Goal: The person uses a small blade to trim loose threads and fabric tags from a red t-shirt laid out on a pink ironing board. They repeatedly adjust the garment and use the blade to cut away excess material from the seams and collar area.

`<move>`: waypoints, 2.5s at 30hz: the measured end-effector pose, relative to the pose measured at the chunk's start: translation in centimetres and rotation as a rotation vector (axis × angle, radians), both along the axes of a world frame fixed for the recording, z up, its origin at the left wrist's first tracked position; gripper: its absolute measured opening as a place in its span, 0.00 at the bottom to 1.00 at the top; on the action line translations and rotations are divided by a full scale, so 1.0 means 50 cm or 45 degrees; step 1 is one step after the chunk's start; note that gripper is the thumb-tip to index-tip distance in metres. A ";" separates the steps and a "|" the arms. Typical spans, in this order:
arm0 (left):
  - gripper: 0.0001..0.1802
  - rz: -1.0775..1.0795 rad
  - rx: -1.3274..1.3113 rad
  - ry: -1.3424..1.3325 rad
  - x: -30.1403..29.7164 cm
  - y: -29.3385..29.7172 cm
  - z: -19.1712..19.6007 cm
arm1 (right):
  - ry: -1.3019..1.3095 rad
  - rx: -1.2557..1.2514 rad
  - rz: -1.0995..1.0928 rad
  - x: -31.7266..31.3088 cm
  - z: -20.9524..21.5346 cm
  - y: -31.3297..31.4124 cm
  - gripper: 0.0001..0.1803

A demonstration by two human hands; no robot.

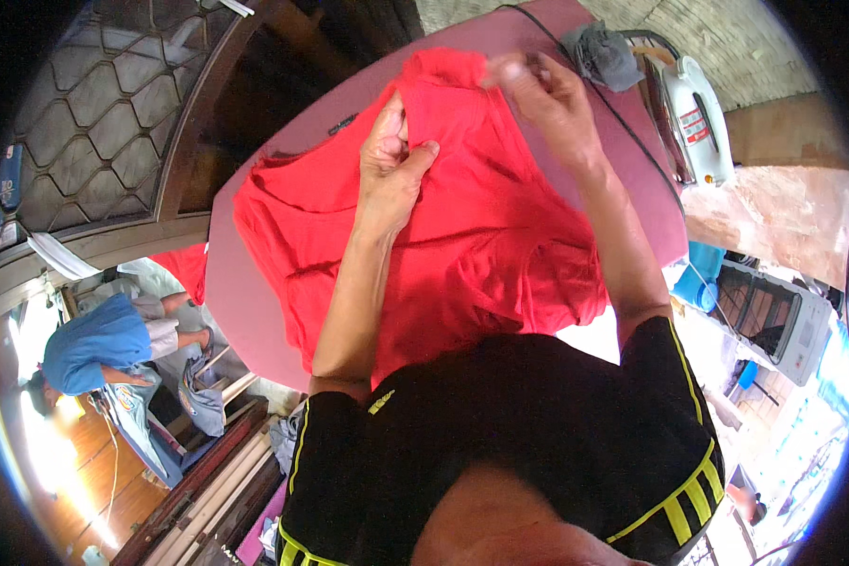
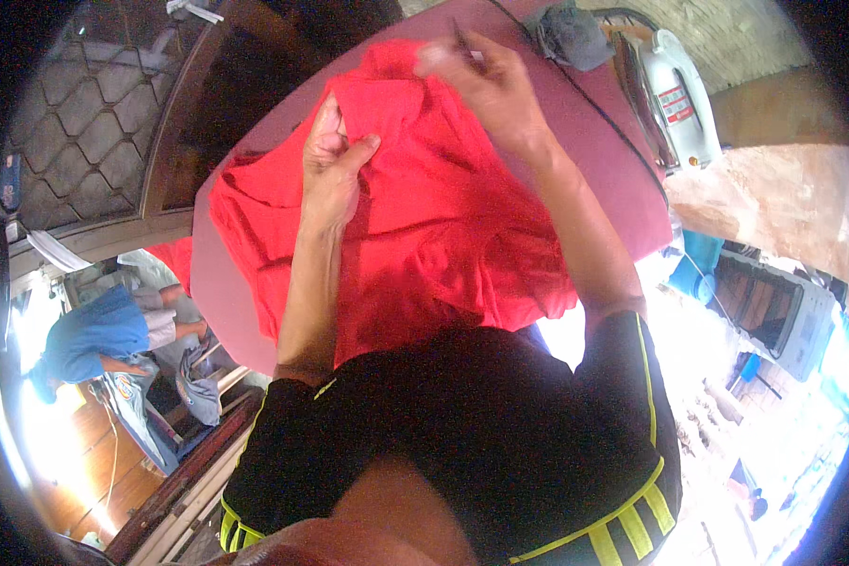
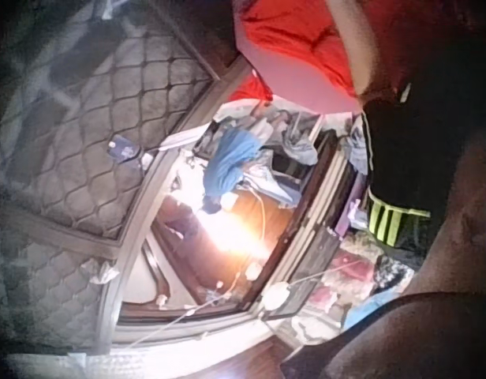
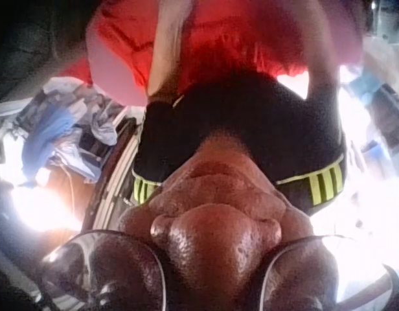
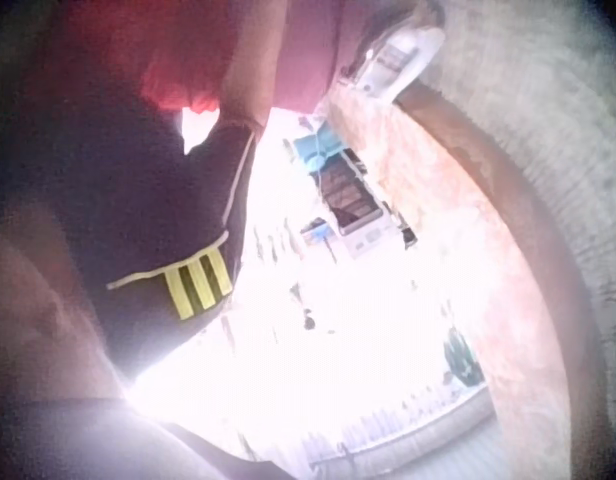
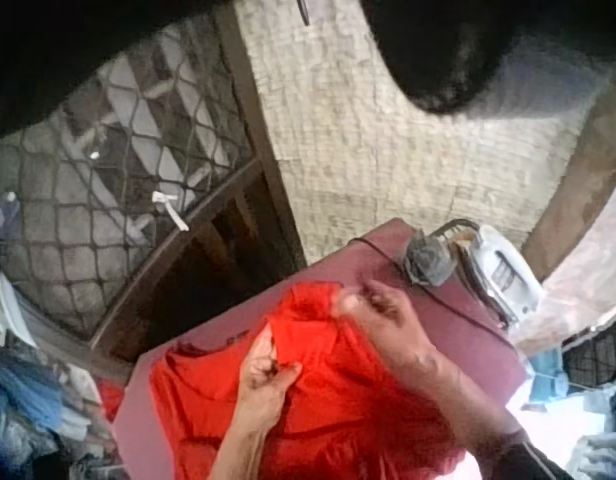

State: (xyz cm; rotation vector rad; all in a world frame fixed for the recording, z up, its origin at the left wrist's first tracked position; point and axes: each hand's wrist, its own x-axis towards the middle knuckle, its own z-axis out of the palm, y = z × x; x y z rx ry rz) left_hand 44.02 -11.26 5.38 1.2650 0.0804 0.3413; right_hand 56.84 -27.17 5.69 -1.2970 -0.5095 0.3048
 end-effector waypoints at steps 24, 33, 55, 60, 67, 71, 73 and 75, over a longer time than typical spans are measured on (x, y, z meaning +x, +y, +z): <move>0.14 0.191 1.953 0.090 -0.216 0.106 -0.068 | -0.523 -0.515 -0.033 0.058 -0.062 0.031 0.07; 0.06 0.156 1.829 0.206 -0.237 0.304 -0.050 | -0.674 -0.575 -0.079 0.099 -0.107 0.103 0.09; 0.10 0.346 2.467 0.554 -0.547 0.111 0.122 | -0.477 -0.601 0.725 -0.088 0.074 -0.193 0.09; 0.08 0.570 1.613 0.704 -0.658 -0.028 0.034 | -0.379 -0.892 1.159 -0.185 0.116 -0.161 0.06; 0.26 1.570 1.002 0.534 -0.609 -0.094 -0.074 | -0.296 -0.459 1.261 -0.367 0.010 0.095 0.08; 0.23 1.676 1.180 0.664 -0.558 -0.068 -0.105 | -0.284 -0.242 1.329 -0.449 -0.083 0.214 0.08; 0.21 1.669 1.415 0.825 -0.554 -0.060 -0.126 | -0.105 -0.233 1.350 -0.467 -0.123 0.237 0.08; 0.13 1.686 1.432 0.783 -0.560 -0.058 -0.139 | -0.210 -0.265 1.316 -0.478 -0.140 0.236 0.09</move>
